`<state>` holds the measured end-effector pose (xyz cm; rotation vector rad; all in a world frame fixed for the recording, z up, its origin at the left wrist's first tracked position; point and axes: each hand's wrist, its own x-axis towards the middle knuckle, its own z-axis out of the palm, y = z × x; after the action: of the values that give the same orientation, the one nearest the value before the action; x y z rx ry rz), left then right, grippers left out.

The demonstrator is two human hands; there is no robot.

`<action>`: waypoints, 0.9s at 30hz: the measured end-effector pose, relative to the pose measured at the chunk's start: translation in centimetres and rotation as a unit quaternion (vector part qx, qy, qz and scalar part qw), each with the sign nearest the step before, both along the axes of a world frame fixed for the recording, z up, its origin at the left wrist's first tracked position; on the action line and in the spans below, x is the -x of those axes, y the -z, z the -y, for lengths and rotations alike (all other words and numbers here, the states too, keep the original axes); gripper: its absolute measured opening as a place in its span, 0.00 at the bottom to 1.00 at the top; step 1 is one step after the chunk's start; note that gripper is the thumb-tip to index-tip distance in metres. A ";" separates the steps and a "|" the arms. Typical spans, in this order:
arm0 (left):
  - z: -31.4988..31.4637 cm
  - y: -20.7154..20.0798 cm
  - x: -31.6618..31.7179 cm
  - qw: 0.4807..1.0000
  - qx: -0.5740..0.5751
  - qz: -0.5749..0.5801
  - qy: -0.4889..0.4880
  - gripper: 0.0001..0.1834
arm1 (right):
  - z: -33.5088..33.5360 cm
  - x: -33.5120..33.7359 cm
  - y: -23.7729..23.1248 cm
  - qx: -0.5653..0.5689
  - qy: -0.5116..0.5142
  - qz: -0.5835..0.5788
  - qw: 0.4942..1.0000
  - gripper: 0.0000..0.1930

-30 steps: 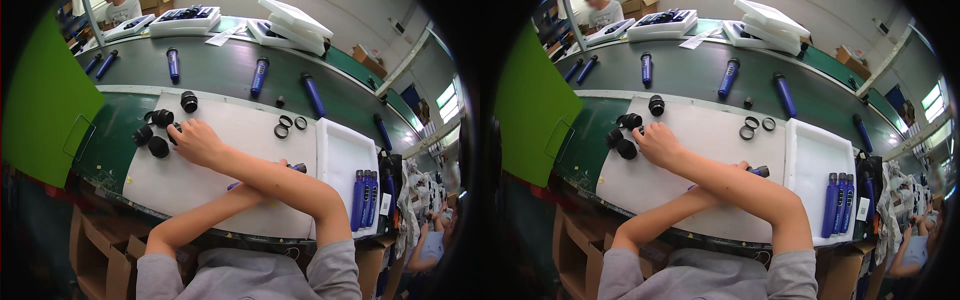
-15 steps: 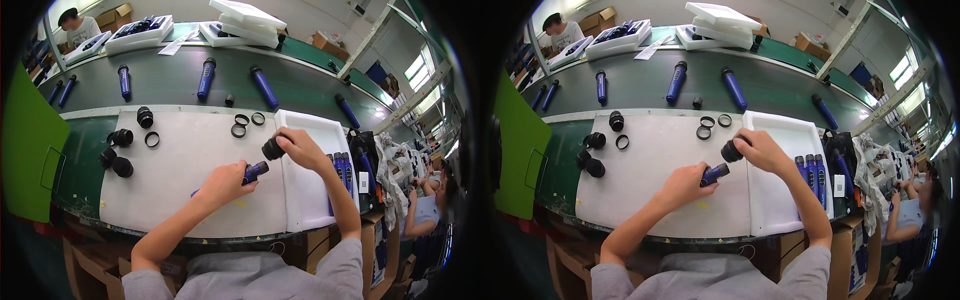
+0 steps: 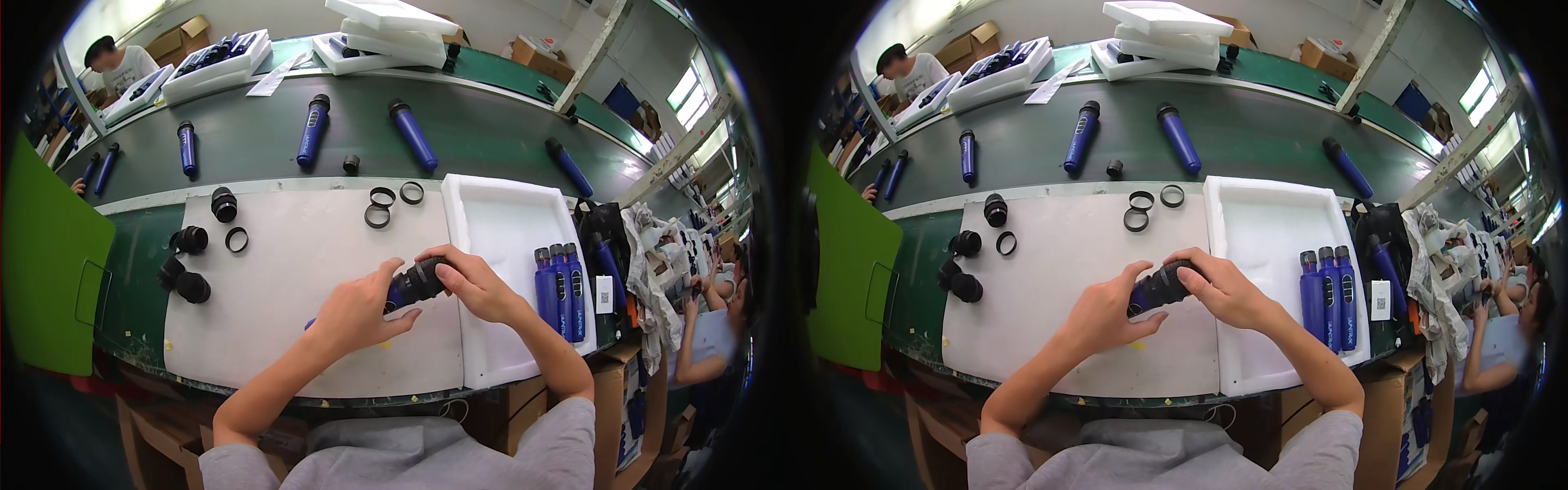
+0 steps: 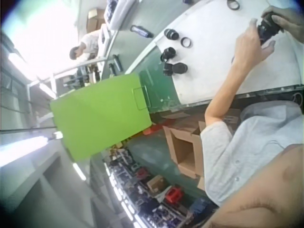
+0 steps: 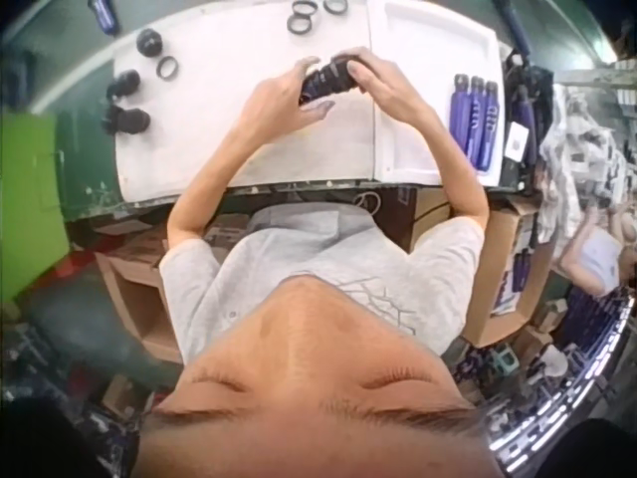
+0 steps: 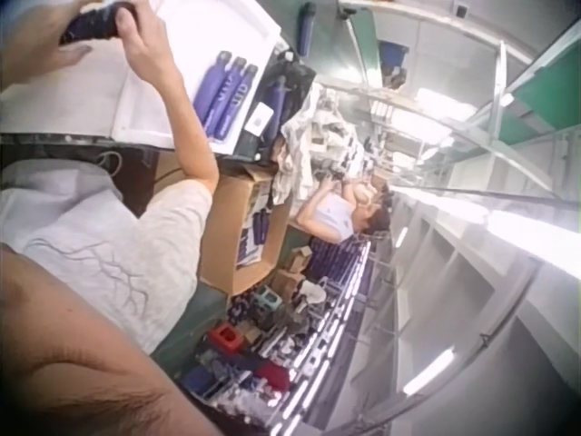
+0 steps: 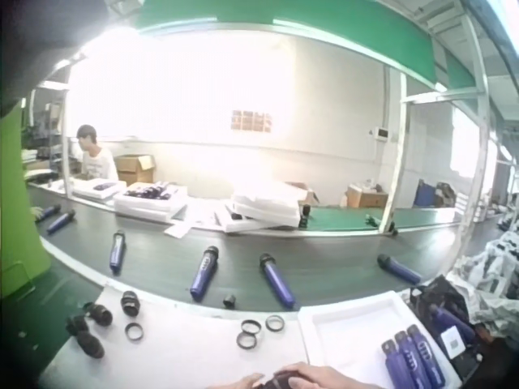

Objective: The person assembles blue water bottles by screwing black caps onto the bottle bodies. They pick up a bottle from a white tray, attach a cap, and place the completed unit onto the table. The process is repeated for multiple bottles in a continuous assembly line fashion.

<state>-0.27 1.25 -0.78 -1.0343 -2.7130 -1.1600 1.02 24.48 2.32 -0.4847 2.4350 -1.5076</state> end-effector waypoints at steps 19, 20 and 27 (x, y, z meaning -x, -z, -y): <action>-0.2 0.8 -0.2 0.999 0.034 -0.030 -0.007 0.30 | 0.7 -0.4 0.1 0.006 0.012 0.049 0.999 0.19; -0.2 0.8 -0.2 0.999 0.039 -0.029 -0.007 0.29 | 0.7 -0.4 0.0 0.004 0.012 0.052 0.999 0.19; -0.4 1.5 -0.6 0.997 0.052 -0.058 -0.022 0.28 | 0.3 -0.3 1.0 -0.027 0.011 0.031 0.999 0.21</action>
<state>0.31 1.64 -2.30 -1.0147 -2.7149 -0.9300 1.31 24.18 1.28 -0.3960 2.4340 -1.4387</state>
